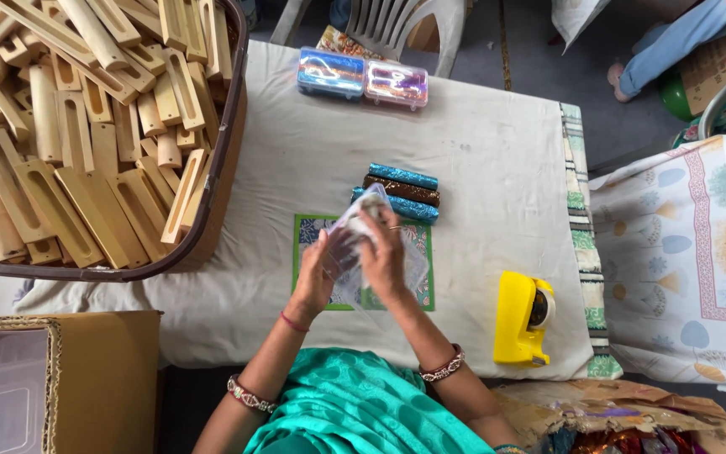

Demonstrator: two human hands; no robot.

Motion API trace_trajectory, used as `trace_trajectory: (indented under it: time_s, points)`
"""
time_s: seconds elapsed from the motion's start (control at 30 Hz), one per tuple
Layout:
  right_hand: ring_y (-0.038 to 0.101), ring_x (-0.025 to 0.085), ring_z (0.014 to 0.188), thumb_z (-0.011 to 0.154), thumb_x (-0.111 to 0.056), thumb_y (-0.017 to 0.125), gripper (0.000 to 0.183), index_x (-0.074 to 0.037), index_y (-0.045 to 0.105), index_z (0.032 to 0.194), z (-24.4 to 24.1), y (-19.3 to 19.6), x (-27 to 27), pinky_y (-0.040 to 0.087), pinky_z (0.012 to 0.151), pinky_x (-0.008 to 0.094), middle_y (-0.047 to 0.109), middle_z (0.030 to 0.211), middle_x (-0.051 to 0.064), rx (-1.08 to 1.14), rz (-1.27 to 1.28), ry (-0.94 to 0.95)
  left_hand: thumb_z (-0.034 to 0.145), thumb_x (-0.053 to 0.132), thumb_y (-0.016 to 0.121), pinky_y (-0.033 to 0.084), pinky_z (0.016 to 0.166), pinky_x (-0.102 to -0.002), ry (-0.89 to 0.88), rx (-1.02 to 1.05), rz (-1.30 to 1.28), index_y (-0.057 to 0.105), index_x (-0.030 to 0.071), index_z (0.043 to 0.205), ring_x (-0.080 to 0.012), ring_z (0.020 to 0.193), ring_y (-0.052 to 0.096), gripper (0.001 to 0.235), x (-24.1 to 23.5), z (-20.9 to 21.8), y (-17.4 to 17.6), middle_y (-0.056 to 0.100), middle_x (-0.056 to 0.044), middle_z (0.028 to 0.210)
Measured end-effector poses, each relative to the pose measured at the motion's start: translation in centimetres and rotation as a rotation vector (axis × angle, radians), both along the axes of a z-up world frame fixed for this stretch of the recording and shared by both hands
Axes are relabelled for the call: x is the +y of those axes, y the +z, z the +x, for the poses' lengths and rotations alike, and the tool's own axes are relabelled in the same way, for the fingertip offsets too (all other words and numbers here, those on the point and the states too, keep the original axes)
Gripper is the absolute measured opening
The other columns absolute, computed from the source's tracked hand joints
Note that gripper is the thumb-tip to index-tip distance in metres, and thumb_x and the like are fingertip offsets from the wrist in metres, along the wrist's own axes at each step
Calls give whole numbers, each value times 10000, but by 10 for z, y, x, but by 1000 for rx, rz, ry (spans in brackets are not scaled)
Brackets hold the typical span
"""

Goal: The person wipes a wooden handle with a white cloth, then wraps decorative foil around it and presses the foil to secure it, placing the finished wrapped handle on a growing stack. They repeat this for several handles and also wipe a clear plastic container with the cloth.

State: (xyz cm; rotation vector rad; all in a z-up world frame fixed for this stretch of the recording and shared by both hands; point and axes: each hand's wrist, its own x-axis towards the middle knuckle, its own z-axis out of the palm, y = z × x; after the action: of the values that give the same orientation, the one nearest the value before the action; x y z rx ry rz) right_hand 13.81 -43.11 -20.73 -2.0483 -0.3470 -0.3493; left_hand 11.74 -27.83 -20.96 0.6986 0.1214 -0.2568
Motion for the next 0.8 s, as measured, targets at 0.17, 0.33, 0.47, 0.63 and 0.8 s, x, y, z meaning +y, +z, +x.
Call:
trace_trajectory:
  time_s: [0.17,0.33,0.47,0.63,0.8]
  points:
    - [587,393,1309,825,77,598,564,-60,610,1372,-53,41,31,561,1030,432,476,1462,202,-107,-80,130,1116,524,506,470,1015,-471,34,25,46,529,-112,1478,-327,1204,577,732,3,2,3,594,-247,1362]
    - [659,341,1228,793,73,596,505,-121,715,1244,-57,4,-9,582,966,406,618,1369,157,143,-86,234,998,530,517,501,1068,-456,97,-30,261,513,-27,1441,-282,1326,592,712,12,7,13,615,-157,1433]
    - [660,320,1200,798,50,603,471,-150,738,1203,-28,-55,-52,582,942,393,649,1338,128,162,-205,74,991,551,505,488,1068,-408,20,-10,500,537,-4,1439,-284,1316,603,714,9,10,-12,648,-136,1411]
    - [631,308,1180,811,-16,644,402,-170,761,1164,-25,-85,-62,535,974,410,670,1280,85,75,-471,-96,977,471,652,482,1031,-408,85,32,423,619,-30,1414,-224,1203,616,665,11,8,-68,677,-107,1342]
    - [641,291,1167,819,-19,637,412,-181,758,1179,-29,-99,-48,537,977,398,676,1287,70,30,-472,-171,869,458,730,502,988,-369,-7,165,564,588,68,1402,-157,1171,628,675,9,-25,-100,667,-55,1314]
